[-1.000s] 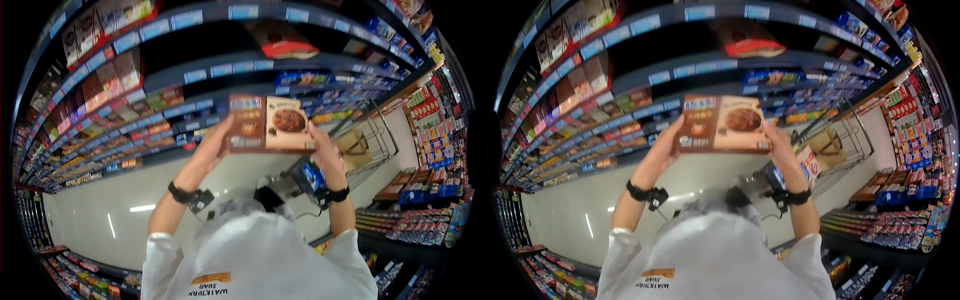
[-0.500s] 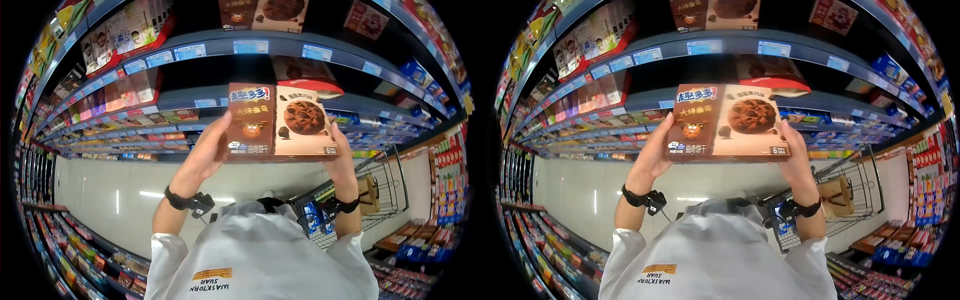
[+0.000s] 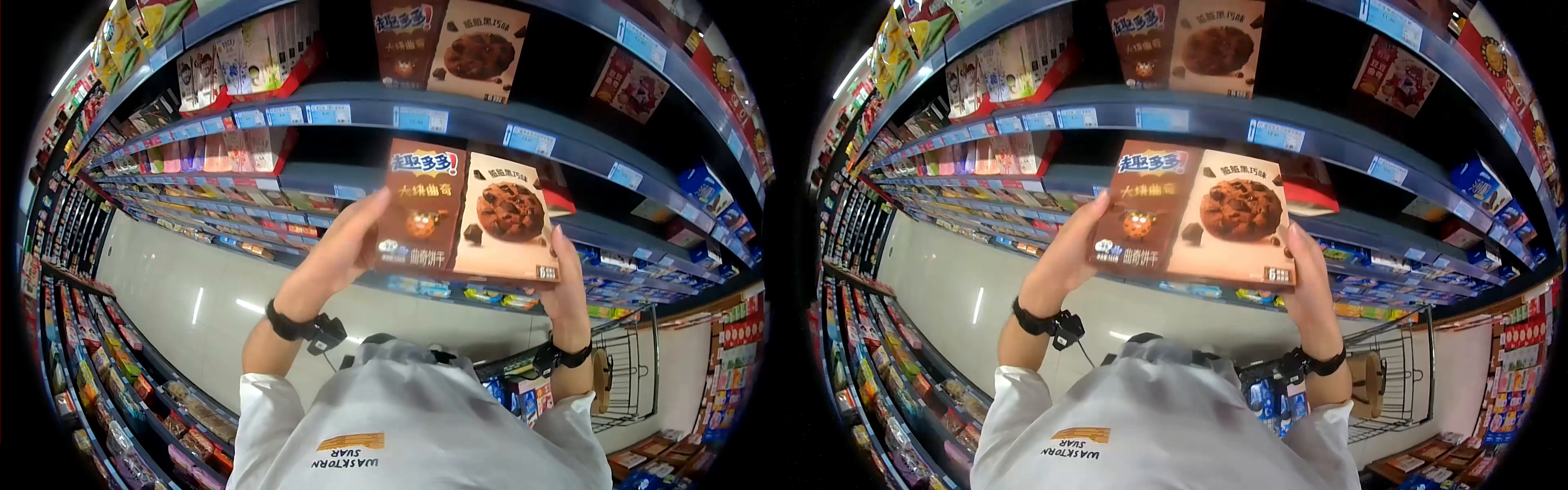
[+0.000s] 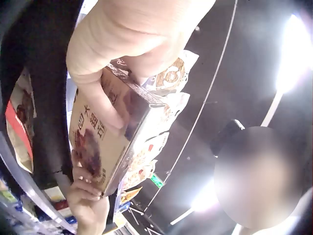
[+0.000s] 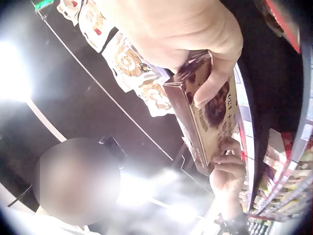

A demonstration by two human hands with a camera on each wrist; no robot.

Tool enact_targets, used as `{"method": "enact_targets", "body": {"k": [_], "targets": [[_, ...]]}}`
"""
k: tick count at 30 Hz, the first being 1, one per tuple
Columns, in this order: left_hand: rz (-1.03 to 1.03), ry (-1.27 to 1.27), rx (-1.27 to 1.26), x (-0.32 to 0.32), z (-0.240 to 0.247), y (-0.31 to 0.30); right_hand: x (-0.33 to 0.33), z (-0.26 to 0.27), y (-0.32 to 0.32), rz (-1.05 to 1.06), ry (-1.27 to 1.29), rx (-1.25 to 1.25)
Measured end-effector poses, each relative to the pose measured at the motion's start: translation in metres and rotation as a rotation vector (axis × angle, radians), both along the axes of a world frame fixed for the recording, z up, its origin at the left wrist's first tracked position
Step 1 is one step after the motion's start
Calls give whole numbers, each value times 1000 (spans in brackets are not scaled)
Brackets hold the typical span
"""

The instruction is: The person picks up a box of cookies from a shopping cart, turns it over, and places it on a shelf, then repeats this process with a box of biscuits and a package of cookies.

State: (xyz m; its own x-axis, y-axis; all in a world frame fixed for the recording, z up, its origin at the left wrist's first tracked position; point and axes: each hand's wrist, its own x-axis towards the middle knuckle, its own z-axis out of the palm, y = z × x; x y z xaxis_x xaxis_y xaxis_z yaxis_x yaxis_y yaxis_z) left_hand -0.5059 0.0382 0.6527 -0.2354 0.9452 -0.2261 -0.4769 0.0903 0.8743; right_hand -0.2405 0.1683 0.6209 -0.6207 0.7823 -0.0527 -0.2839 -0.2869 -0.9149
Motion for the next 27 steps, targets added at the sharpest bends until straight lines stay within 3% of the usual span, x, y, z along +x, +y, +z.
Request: {"method": "enact_targets", "body": {"k": [1, 5, 8, 13, 17, 20, 27], "targets": [[43, 20, 37, 9, 12, 1, -4, 4, 2, -39, -28, 74], [-11, 604, 222, -23, 11, 0, -1, 14, 24, 46, -161, 318], [118, 664, 412, -29, 14, 14, -16, 21, 35, -2, -80, 557], [276, 1221, 500, -59, 19, 35, -39, 26, 58, -252, -182, 804], [487, 1445, 774, -72, 34, 58, -72, 59, 69, -483, -134, 1375], [615, 1433, 875, -91, 27, 80, -82, 59, 83, -589, -110, 1462], [620, 1307, 862, -105, 37, 112, -106, 74, 106, -625, -185, 1506]]}}
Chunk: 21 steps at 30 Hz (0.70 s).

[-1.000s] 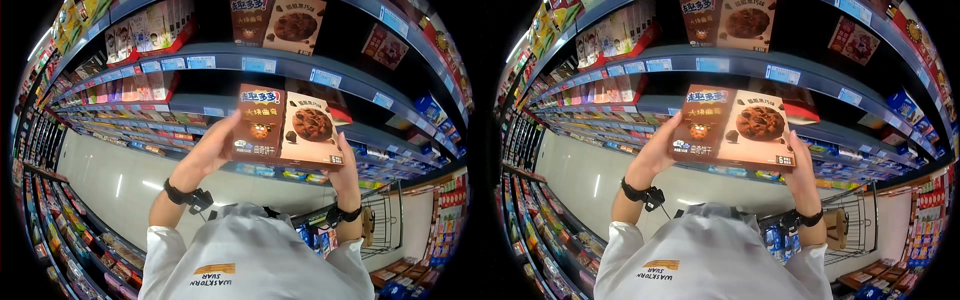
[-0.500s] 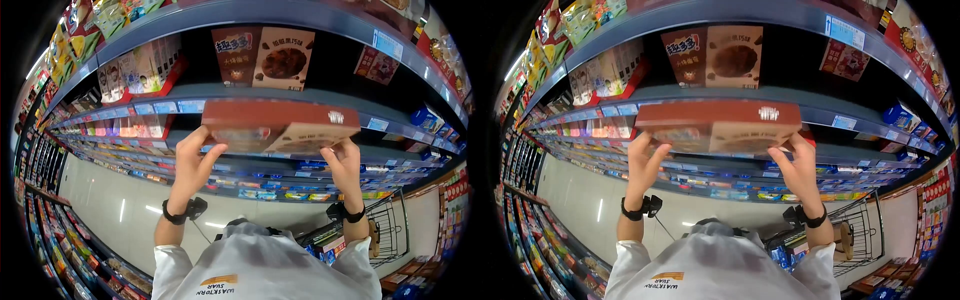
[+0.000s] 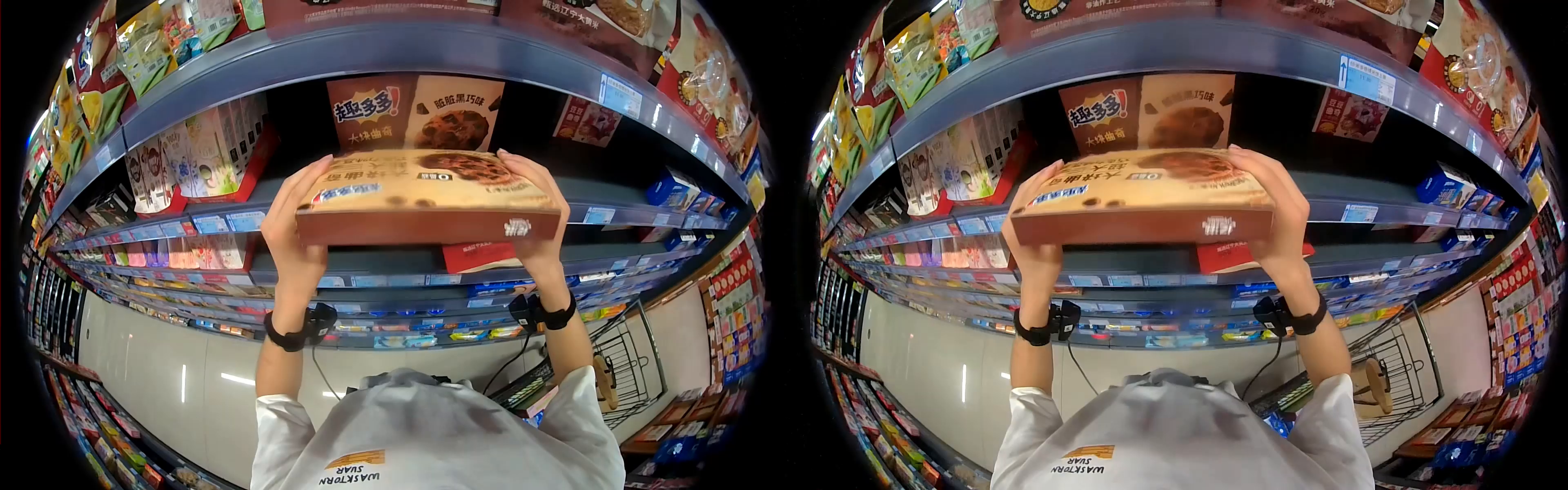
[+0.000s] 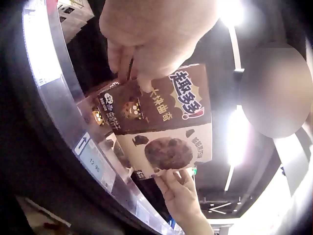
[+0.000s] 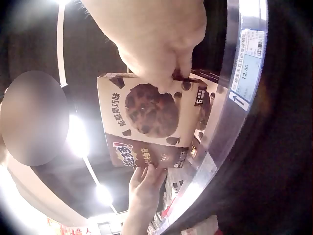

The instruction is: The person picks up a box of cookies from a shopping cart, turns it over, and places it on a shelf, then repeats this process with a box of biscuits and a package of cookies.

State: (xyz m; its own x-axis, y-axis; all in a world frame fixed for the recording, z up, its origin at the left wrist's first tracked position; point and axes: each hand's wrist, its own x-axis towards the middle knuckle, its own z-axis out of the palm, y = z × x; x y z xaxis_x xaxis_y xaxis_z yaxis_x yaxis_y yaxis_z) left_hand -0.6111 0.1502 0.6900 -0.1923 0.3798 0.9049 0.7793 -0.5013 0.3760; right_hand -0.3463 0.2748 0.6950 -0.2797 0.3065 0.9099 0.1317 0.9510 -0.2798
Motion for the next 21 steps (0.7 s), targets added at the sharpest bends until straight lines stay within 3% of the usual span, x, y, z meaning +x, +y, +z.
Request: {"method": "enact_targets", "body": {"k": [2, 6, 9, 16, 21], "targets": [[-92, -59, 16, -6, -5, 11, -2, -6, 10, -5, 6, -106], [41, 43, -76, -9, -1, 14, -7, -4, 6, 53, 33, -327], [50, -16, -164, -9, -2, 18, -8, -8, 15, 18, 44, -416], [13, -106, -191, -10, -5, 30, -14, -14, 24, 105, 108, -493], [33, -109, -120, -8, -6, 38, -20, -5, 18, 20, 104, -428]]}}
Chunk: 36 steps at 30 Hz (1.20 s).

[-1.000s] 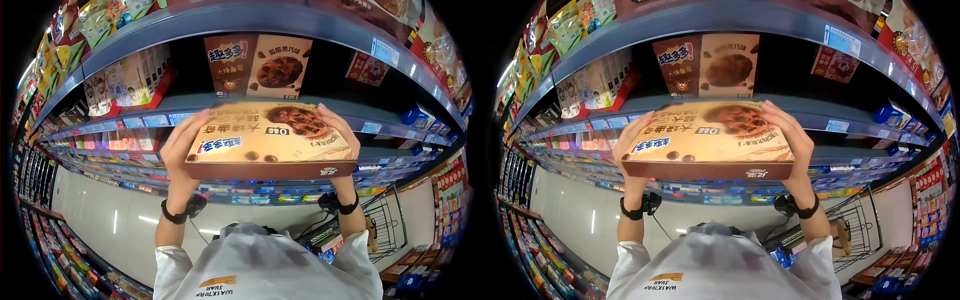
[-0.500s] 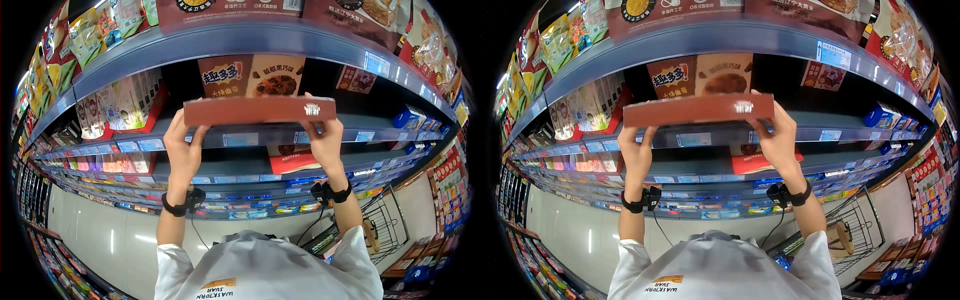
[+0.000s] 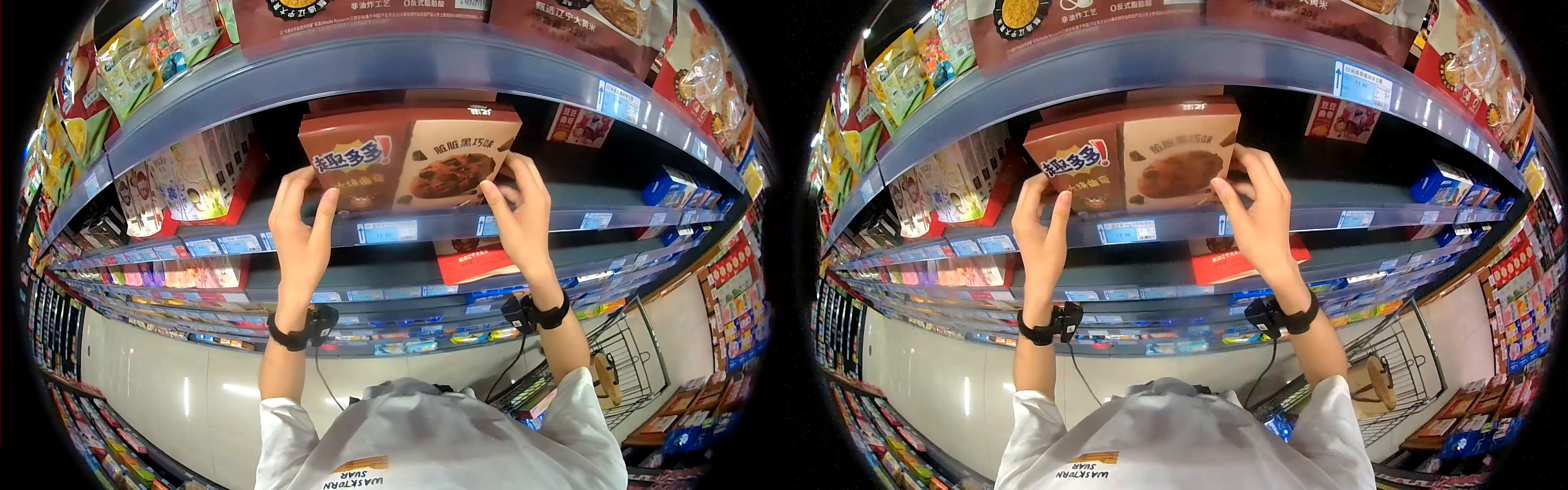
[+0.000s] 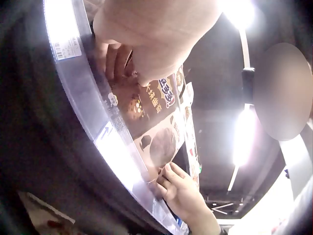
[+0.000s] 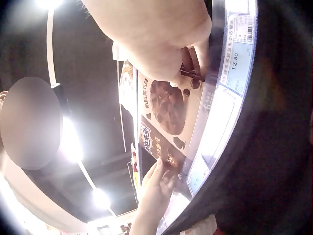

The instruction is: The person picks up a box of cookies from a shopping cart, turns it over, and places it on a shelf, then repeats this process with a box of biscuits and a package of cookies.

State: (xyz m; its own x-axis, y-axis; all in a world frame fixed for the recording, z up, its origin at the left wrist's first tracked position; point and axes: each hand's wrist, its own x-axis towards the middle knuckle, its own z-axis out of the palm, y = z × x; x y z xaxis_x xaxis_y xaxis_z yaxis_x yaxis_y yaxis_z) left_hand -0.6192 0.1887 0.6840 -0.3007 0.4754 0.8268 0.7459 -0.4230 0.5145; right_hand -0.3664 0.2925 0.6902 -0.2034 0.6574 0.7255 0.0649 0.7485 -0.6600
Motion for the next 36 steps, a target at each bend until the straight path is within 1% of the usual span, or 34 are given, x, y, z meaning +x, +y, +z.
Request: {"method": "enact_targets", "body": {"k": [4, 7, 10, 13, 19, 22, 25, 28, 31, 36], "targets": [[37, -17, 9, 1, -3, 3, -1, -3, 2, -131, -61, 111], [130, 41, -12, -2, -9, 7, 0, -8, 10, -209, -153, 216], [128, 67, -68, 2, -8, 6, -3, -9, 8, -174, -154, 157], [111, 56, -83, 3, -11, 5, -6, -8, 3, -264, -205, 248], [127, 118, -99, 5, -12, 3, -9, -10, -1, -176, -185, 104], [127, 91, -106, 8, -11, 2, -8, -13, 1, -180, -207, 147], [133, 120, -73, 9, -11, 3, -8, -12, -1, -163, -220, 79], [96, 42, -125, 12, -8, 0, -4, -13, 1, -138, -244, 95], [111, 68, -157, 10, -11, -2, 2, -15, 0, -133, -242, 140], [187, 79, -138, 11, -20, -9, 17, -20, -7, -182, -275, 173]]}}
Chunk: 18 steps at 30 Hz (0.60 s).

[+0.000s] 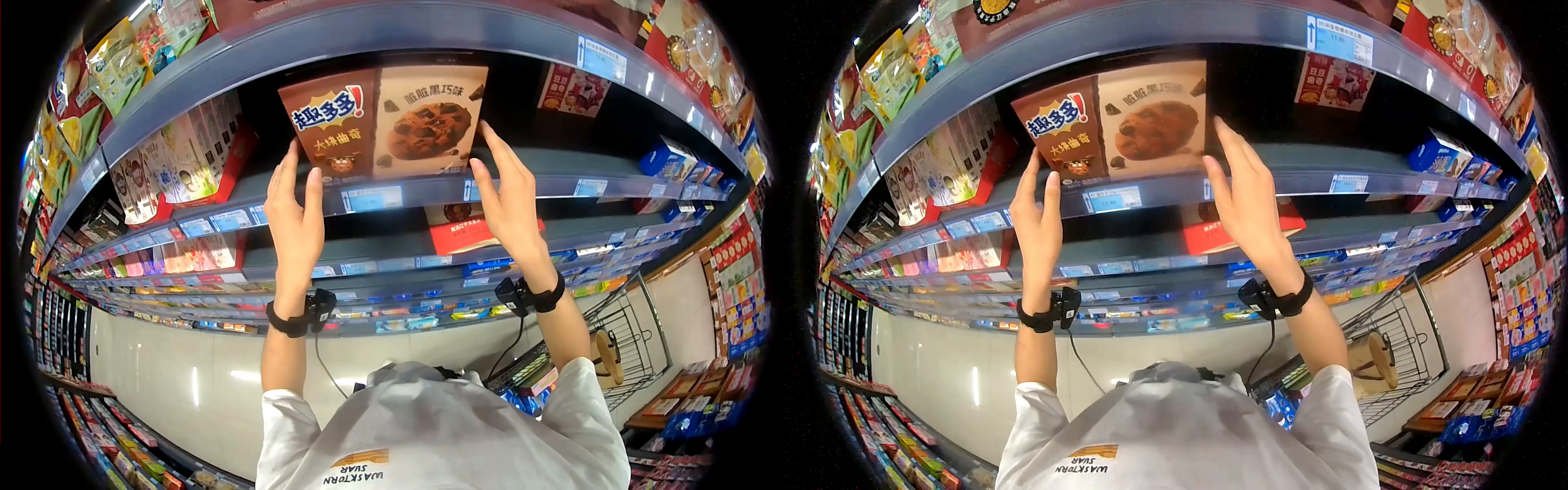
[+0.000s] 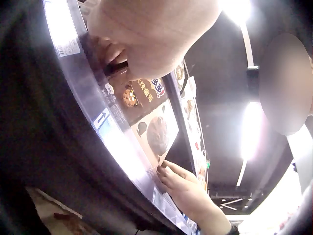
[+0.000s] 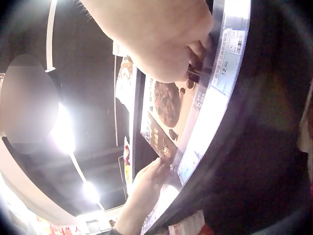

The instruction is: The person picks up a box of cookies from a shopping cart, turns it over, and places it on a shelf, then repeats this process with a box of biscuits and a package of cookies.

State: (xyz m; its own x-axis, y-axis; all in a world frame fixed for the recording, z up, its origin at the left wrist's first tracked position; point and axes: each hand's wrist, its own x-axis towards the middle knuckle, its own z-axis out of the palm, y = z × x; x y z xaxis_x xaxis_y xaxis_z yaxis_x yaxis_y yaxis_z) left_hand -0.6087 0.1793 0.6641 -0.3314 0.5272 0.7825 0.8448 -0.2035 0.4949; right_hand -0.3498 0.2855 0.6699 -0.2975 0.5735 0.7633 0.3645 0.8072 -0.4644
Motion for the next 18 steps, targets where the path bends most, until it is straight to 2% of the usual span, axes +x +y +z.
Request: {"method": "enact_targets", "body": {"k": [6, 7, 10, 13, 14, 16, 18], "targets": [[78, 19, 128, 34, 1, -22, 21, -9, -15, -26, 31, 7], [122, 24, 184, 41, -4, -26, 28, -12, -21, -8, 66, -30], [38, -45, 146, 53, -41, -45, 51, -38, -34, -31, 140, -22], [-71, -209, -68, 76, -84, -64, 74, -88, -48, -72, 194, -144], [-107, -129, -118, 83, -97, -69, 79, -107, -59, -24, 203, -256], [-181, -327, -394, 100, -127, -89, 97, -138, -82, 16, 224, -480], [-279, -377, -579, 113, -173, -100, 110, -191, -111, 51, 349, -680]]}}
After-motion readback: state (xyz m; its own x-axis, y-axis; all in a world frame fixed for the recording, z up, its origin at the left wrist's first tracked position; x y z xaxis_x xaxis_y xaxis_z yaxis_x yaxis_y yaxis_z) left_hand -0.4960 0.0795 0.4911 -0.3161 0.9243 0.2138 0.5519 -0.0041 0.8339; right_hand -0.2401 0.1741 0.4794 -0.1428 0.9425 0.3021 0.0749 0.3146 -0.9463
